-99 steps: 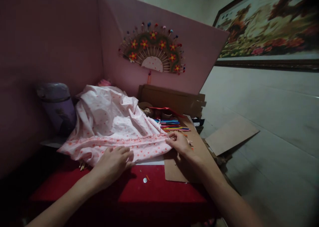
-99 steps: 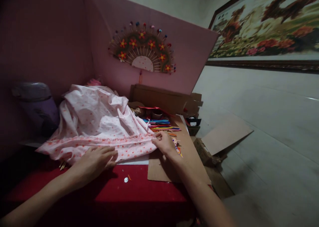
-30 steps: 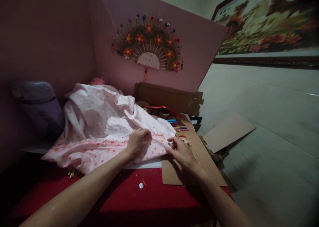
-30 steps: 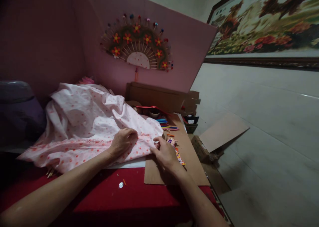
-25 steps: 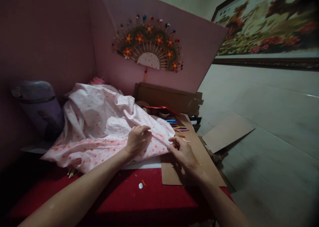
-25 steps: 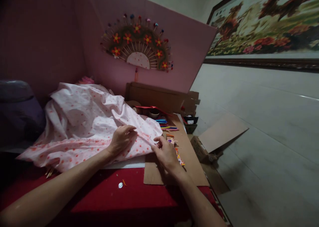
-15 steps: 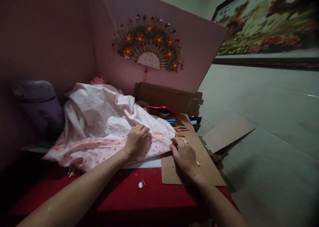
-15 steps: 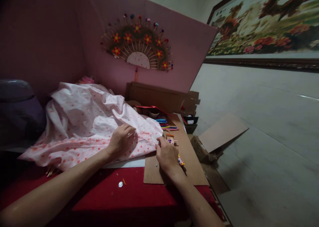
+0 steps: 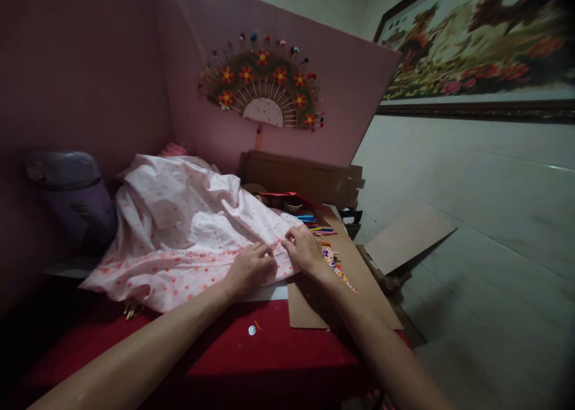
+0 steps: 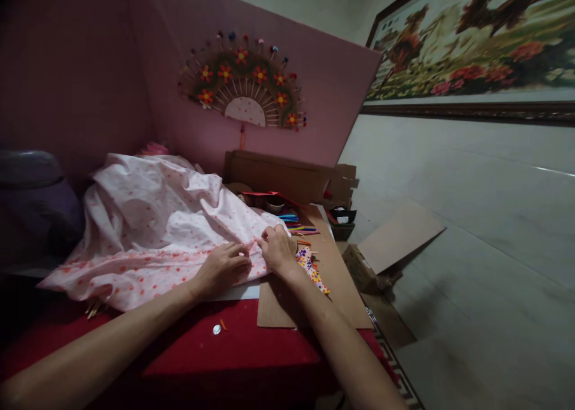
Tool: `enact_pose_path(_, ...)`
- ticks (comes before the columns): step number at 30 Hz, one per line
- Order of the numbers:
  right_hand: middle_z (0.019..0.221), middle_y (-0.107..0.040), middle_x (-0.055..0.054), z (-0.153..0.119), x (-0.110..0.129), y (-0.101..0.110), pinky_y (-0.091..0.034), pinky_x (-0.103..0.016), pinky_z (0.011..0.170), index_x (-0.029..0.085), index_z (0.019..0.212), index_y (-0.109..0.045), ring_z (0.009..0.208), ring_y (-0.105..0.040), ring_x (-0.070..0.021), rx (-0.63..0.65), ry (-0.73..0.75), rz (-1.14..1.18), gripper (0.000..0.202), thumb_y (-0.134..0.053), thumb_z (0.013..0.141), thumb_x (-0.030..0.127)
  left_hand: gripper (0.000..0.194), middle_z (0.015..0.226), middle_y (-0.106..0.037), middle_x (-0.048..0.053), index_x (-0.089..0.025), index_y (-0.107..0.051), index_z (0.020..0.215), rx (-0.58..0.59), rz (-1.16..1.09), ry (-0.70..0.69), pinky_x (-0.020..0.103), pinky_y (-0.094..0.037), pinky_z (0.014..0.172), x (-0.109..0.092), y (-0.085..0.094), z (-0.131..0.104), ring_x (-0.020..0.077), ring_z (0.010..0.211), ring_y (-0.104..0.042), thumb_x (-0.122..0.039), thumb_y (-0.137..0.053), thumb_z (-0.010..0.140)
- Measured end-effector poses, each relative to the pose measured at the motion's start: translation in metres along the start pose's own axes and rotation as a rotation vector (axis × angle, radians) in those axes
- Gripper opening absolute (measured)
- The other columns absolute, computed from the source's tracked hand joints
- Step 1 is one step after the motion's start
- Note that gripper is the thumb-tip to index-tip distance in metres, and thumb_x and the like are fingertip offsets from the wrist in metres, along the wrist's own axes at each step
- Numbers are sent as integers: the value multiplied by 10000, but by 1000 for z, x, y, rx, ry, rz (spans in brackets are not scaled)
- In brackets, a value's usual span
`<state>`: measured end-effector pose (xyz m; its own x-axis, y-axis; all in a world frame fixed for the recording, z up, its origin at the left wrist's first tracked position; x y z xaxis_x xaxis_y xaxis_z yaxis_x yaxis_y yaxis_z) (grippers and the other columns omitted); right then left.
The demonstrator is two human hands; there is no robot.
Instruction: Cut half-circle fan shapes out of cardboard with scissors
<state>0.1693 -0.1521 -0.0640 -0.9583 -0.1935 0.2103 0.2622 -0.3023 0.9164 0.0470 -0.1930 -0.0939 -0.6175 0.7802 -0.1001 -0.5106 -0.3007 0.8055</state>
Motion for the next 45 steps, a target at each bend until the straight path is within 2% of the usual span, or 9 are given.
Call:
enact_pose_path(8, 975, -623, -67, -3, -1, -1, -362, -285, 686, 196, 955, -619, 890, -574, -203, -124, 47, -98, 125, -541, 891, 270, 98, 931, -663, 61, -196, -664, 742, 5, 21, 54, 342, -403, 747, 3, -1, 0, 202, 856, -543, -148, -595, 793)
enact_pose_path(13, 997, -636, -72, 1, -40, 23, -347, -285, 667, 220, 967, -627, 893, -583, -203, -240, -208, -64, 230, -403, 949, 272, 119, 988, -677, 87, -173, -679, 832, -105, 31, 185, 366, -414, 760, 14, 5, -2, 231, 906, -559, -133, -577, 786)
enact_pose_path(17, 956, -669, -93, 5, -67, 28, -360, -305, 713, 215, 952, -644, 932, -592, -238, -167, -392, 48, 253, -419, 931, 330, 155, 911, -681, 79, -175, -677, 886, -191, 51, 317, 363, -408, 738, 23, 9, -4, 227, 875, -568, -182, -528, 844)
enact_pose_path(21, 891, -684, -120, 23, -74, 16, -376, -322, 713, 183, 845, -663, 898, -603, -266, -61, -379, 144, 252, -530, 853, 397, 177, 882, -670, 75, -175, -671, 890, -171, 77, 340, 367, -394, 719, 24, 7, -2, 228, 847, -560, -222, -502, 873)
enact_pose_path(28, 740, -673, -50, 57, -80, -19, -385, -253, 567, 156, 723, -647, 668, -587, -187, 7, -356, 535, 131, -642, 596, 187, 160, 811, -635, 73, -174, -670, 869, -145, 80, 364, 366, -378, 707, 28, 5, -4, 235, 821, -532, -188, -513, 840)
enact_pose_path(33, 620, -598, 22, 55, -79, -20, -380, -229, 488, 175, 713, -593, 536, -524, -133, -26, -379, 937, 141, -579, 575, 197, 141, 799, -606, 78, -174, -630, 702, -79, 65, 380, 362, -377, 705, 30, 2, -5, 235, 820, -521, -93, -529, 756)
enact_pose_path(37, 549, -533, 56, 52, -76, -19, -383, -222, 446, 193, 700, -528, 470, -498, -115, 3, -399, 1220, 204, -625, 521, 208, 146, 917, -624, 95, -157, -648, 825, -105, 0, 384, 353, -393, 750, 30, 4, -4, 228, 876, -535, -104, -520, 778)
enact_pose_path(42, 738, -640, 26, 56, -69, -6, -478, -217, 545, 212, 875, -547, 640, -604, -129, 2, -354, 1489, 442, -646, 460, 97, 184, 909, -638, 92, -165, -655, 895, -89, 68, 400, 367, -377, 734, 28, 4, -3, 235, 865, -546, -201, -479, 857)
enact_pose_path(45, 843, -665, -5, 63, -71, 0, -517, -236, 625, 212, 893, -571, 754, -632, -140, -26, -323, 1571, 426, -662, 494, 96, 182, 907, -649, 87, -174, -662, 898, -72, 75, 408, 378, -368, 735, 29, 3, -4, 245, 879, -544, -194, -488, 848)
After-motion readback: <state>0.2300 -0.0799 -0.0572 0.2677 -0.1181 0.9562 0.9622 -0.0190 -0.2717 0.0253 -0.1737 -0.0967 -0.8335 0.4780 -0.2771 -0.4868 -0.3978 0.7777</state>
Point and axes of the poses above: each hand's wrist, its own z-axis towards the middle knuckle, its own y-axis out of the back of the hand, x = y × z, the point moved 7 cm from there along z, towards the middle knuckle
